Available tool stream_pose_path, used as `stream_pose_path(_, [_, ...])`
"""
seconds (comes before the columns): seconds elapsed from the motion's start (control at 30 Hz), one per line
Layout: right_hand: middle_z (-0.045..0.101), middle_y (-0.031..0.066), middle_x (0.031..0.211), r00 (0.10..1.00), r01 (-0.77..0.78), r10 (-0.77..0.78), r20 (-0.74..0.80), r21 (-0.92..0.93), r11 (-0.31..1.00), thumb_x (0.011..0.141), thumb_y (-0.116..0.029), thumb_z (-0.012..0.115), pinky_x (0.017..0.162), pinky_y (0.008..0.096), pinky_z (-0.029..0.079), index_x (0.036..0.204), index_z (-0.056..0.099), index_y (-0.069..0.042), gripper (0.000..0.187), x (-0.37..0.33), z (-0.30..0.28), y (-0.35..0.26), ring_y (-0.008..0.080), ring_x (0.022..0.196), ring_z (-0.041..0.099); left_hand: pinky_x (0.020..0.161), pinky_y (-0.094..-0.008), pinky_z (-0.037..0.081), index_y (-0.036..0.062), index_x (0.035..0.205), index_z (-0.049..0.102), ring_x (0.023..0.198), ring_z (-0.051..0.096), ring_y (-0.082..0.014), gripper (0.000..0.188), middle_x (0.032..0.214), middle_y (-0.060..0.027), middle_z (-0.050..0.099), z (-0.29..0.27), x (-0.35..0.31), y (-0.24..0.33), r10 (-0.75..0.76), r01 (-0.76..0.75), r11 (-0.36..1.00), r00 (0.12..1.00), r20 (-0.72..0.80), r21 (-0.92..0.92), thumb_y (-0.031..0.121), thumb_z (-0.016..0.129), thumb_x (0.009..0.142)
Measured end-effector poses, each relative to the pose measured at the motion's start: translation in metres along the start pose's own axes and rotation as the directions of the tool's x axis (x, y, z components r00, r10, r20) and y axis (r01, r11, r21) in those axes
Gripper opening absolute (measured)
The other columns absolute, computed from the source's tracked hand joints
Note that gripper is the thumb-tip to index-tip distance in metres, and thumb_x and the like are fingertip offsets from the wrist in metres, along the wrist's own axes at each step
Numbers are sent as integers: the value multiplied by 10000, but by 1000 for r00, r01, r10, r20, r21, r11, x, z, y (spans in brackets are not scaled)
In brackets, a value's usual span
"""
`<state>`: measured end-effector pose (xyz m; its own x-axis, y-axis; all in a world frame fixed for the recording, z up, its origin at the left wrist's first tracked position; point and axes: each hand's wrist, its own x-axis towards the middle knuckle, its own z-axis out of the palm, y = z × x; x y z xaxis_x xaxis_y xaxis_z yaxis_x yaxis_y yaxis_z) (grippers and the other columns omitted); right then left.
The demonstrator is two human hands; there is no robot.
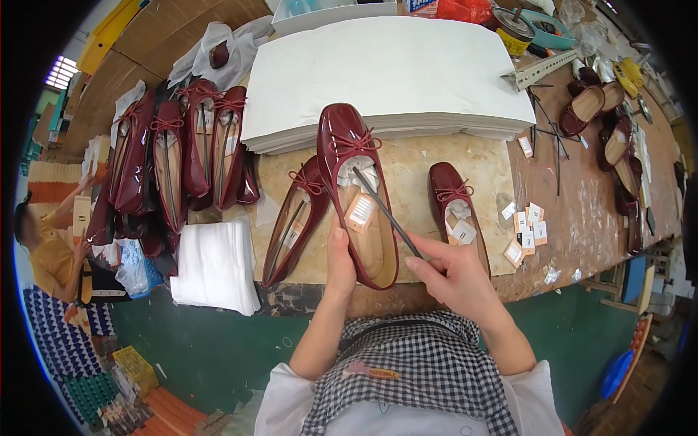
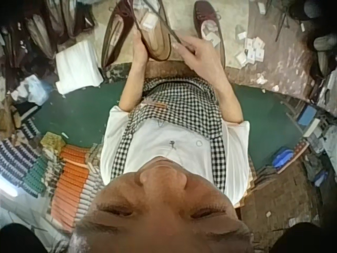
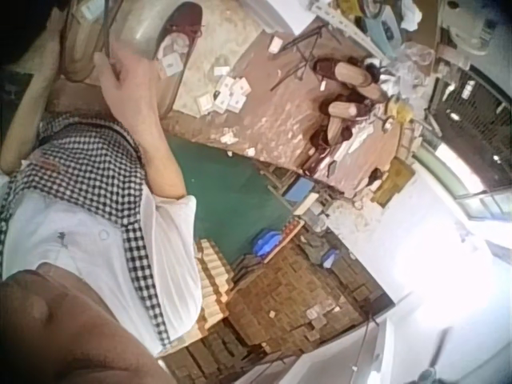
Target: The person cleans the exterior of maroon patent leather shoes using a small orange brush and a white cloth. They wipe the shoes, insert paper tags into the insoles, and place tissue paper inside the shoes to maintain their shape. The person handles the shoes one at a time, moving them between a workbench and a pile of finished shoes.
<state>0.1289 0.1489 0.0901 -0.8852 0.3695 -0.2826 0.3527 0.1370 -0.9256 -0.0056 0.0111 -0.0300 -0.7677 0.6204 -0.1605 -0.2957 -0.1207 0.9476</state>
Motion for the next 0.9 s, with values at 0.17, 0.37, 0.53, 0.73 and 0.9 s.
stream_pose_path(0.17, [509, 143, 531, 963, 193, -213, -164, -132, 972, 902, -145, 609, 437, 354, 365, 1247, 585, -14, 370, 14, 8, 5, 234, 421, 495, 1050, -350, 352, -27, 1429, 330, 1247, 472, -235, 846, 1374, -157, 468, 1, -5, 6, -32, 27, 995, 998, 54, 93, 656, 358, 930])
stream_pose_path(0.37, [554, 120, 547, 772, 351, -505, -386, -404, 845, 891, -133, 605, 443, 356, 415, 1190, 614, 4, 328, 29, 30, 12, 231, 434, 545, 1053, -363, 369, 31, 1417, 375, 1220, 497, -231, 776, 1354, -106, 503, 22, -26, -19, -37, 65, 989, 978, -206, 131, 639, 190, 971])
stream_pose_path(0.53, [610, 114, 628, 943, 216, -284, -172, -329, 919, 899, -187, 604, 531, 351, 477, 1203, 620, -50, 334, 30, 23, 37, 210, 523, 596, 956, -348, 454, 30, 1420, 354, 1161, 534, -222, 699, 1304, -106, 508, 21, -23, -45, -212, 200, 971, 974, -79, -133, 554, 402, 960])
stream_pose_path(0.73, [690, 133, 860, 700, -123, -311, -642, -538, 834, 861, -157, 608, 688, 374, 524, 998, 684, -68, 180, 57, -191, 140, 263, 795, 669, 937, -352, 469, 7, 1347, 479, 1044, 596, -251, 507, 1088, -131, 615, -20, -12, 49, 241, -179, 436, 968, 77, 882, 105, 617, 869])
stream_pose_path(0.9, [657, 163, 913, 559, -553, -461, -690, -724, 413, 874, -213, 596, 743, 454, 507, 1216, 581, -101, 360, 80, -335, 235, 344, 845, 634, 652, -316, 525, 29, 1446, 361, 685, 645, -229, 718, 821, -122, 671, 101, -8, 49, -316, 118, 577, 945, 87, 808, 104, 652, 795])
